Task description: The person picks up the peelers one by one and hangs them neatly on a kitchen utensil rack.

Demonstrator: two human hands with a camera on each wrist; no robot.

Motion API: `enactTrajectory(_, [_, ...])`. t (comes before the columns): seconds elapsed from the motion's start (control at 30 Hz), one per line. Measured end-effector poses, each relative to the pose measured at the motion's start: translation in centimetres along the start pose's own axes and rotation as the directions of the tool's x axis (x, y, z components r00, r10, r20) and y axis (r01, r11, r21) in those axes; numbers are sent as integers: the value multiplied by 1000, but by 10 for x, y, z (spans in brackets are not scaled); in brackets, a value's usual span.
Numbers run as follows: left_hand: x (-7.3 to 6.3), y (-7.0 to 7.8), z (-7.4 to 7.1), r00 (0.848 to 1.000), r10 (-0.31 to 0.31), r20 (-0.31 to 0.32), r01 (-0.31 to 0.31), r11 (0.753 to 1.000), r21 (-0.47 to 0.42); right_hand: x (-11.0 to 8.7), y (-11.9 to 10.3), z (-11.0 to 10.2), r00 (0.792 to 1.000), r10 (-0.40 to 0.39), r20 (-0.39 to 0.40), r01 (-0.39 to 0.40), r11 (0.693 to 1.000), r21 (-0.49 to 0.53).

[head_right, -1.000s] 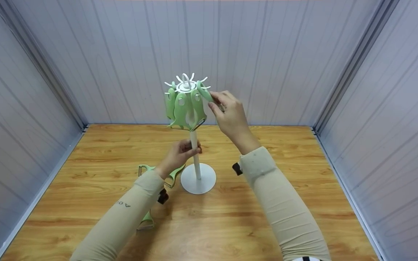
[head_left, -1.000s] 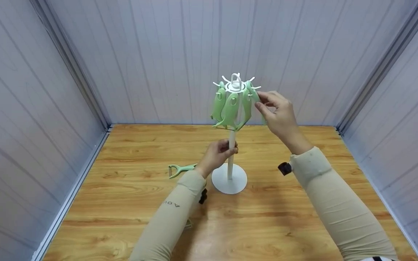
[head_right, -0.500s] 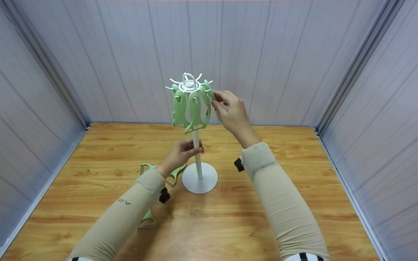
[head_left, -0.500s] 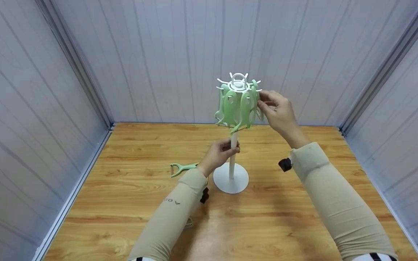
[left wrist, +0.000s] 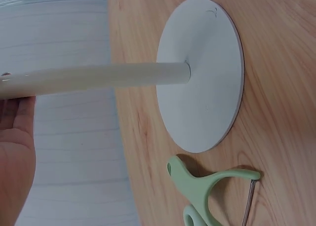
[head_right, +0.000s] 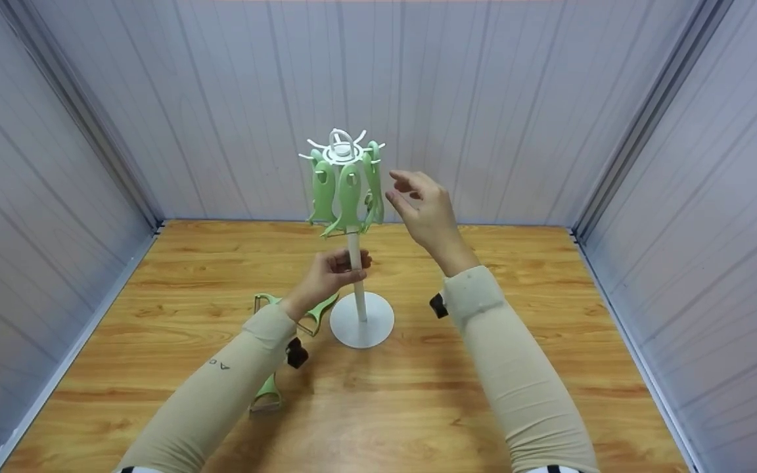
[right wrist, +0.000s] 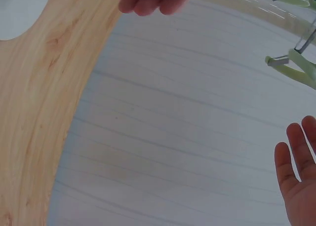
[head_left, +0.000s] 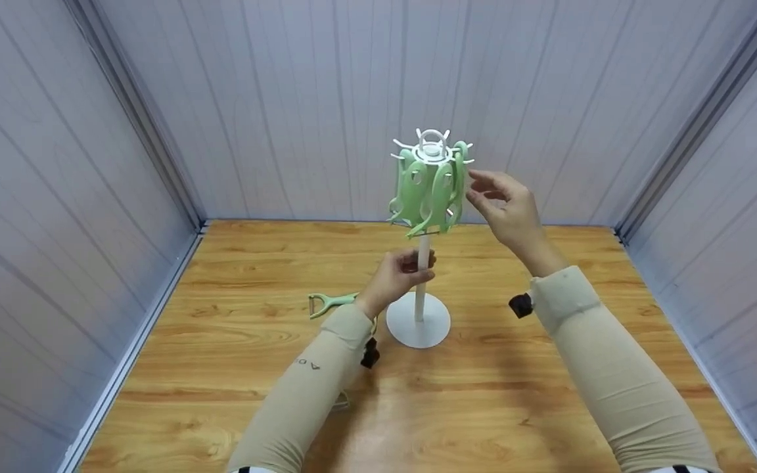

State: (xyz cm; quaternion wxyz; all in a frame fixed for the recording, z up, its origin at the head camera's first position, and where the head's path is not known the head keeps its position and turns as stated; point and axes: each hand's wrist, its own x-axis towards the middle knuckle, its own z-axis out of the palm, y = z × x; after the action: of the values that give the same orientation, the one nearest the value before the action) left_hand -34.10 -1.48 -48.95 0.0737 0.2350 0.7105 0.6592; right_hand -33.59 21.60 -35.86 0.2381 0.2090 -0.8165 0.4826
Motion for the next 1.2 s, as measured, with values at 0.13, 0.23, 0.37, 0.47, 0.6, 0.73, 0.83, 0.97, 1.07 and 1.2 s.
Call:
enactTrajectory(0.13, [-2,3,-6,999,-29,16,29,1000,7,-12,10,-1,1000,2,-25,-2,1000,-9])
enactTrajectory(0.23, [-5,6,-16,999,-32,24,31,998,45,-22,19,0,999,15,-31,-15,1000,-9])
enactTrajectory(0.37, [-13,9,-30,999,-33,24,30,994,105,-33,30,2,998,46,-32,-46,999,-3])
enactTrajectory(0.47, [-21,9,-40,999,-36,20,33,989,142,-41,38,7,997,70,-32,-70,998,9])
enactTrajectory(0.6, [-33,6,-53,999,-41,16,37,981,192,-55,46,19,996,85,-22,-84,996,43])
enactTrajectory(0.73, [-51,2,-66,998,-65,8,61,966,252,-72,52,36,997,79,4,-79,995,66])
enactTrajectory(0.83, [-64,0,-74,996,-92,-1,89,951,296,-83,55,48,996,82,25,-84,994,73])
enactTrajectory(0.97, [-80,-2,-84,993,-116,-1,109,930,352,-92,57,62,992,111,64,-117,989,90])
enactTrajectory(1.07, [-89,-4,-90,992,-126,0,116,916,383,-95,58,71,988,127,92,-137,985,107])
enactTrajectory(1.2, [-101,-8,-98,989,-148,0,136,907,398,-96,58,83,987,116,112,-130,983,130])
